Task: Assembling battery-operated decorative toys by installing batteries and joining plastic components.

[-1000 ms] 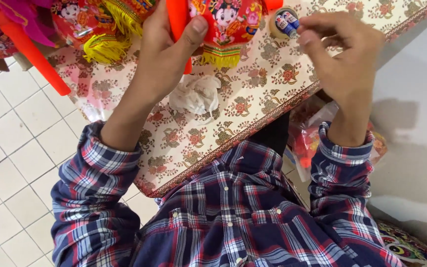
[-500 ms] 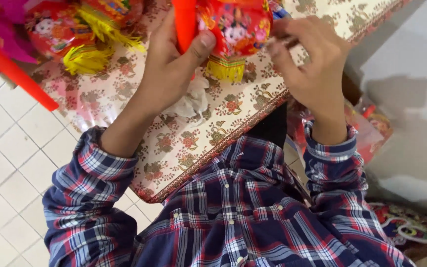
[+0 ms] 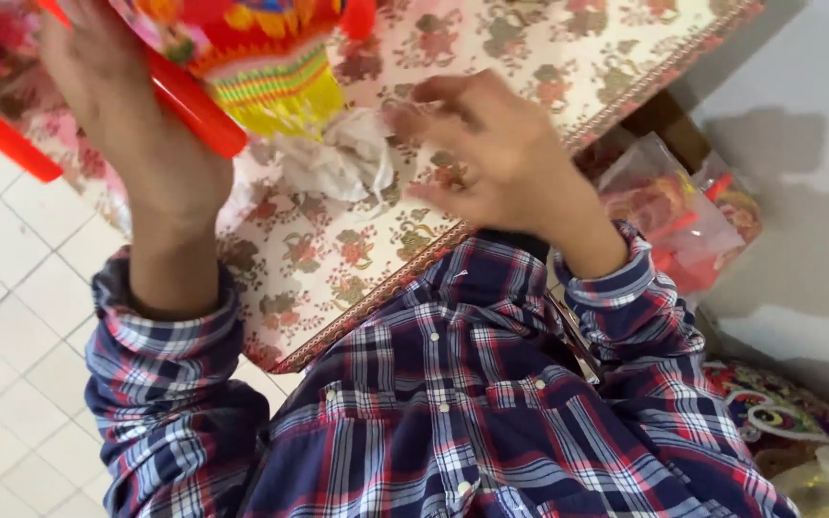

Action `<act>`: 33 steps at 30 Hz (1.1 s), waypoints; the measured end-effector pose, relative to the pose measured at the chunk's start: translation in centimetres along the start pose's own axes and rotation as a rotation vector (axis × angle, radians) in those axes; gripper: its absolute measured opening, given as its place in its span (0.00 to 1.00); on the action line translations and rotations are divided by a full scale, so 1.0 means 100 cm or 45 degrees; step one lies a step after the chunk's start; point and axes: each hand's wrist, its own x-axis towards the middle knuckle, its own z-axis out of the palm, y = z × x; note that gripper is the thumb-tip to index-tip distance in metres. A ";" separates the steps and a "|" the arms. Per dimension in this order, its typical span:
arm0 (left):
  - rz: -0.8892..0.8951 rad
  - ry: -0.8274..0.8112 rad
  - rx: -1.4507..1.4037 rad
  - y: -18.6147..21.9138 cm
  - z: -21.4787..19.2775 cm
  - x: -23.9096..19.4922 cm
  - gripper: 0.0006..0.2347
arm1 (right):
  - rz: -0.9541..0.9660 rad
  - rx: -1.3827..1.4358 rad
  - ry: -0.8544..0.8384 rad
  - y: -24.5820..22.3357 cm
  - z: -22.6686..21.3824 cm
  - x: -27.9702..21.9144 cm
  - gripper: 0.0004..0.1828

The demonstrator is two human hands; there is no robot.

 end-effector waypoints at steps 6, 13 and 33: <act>0.006 0.205 0.348 -0.010 -0.014 -0.041 0.32 | -0.146 -0.289 -0.212 -0.030 0.014 0.038 0.14; -0.552 0.071 -0.717 0.043 0.000 -0.013 0.22 | 0.422 0.655 0.400 -0.025 0.017 0.038 0.15; -0.770 -0.012 -1.085 0.061 -0.003 -0.004 0.22 | -0.087 0.075 0.672 -0.012 0.011 0.067 0.09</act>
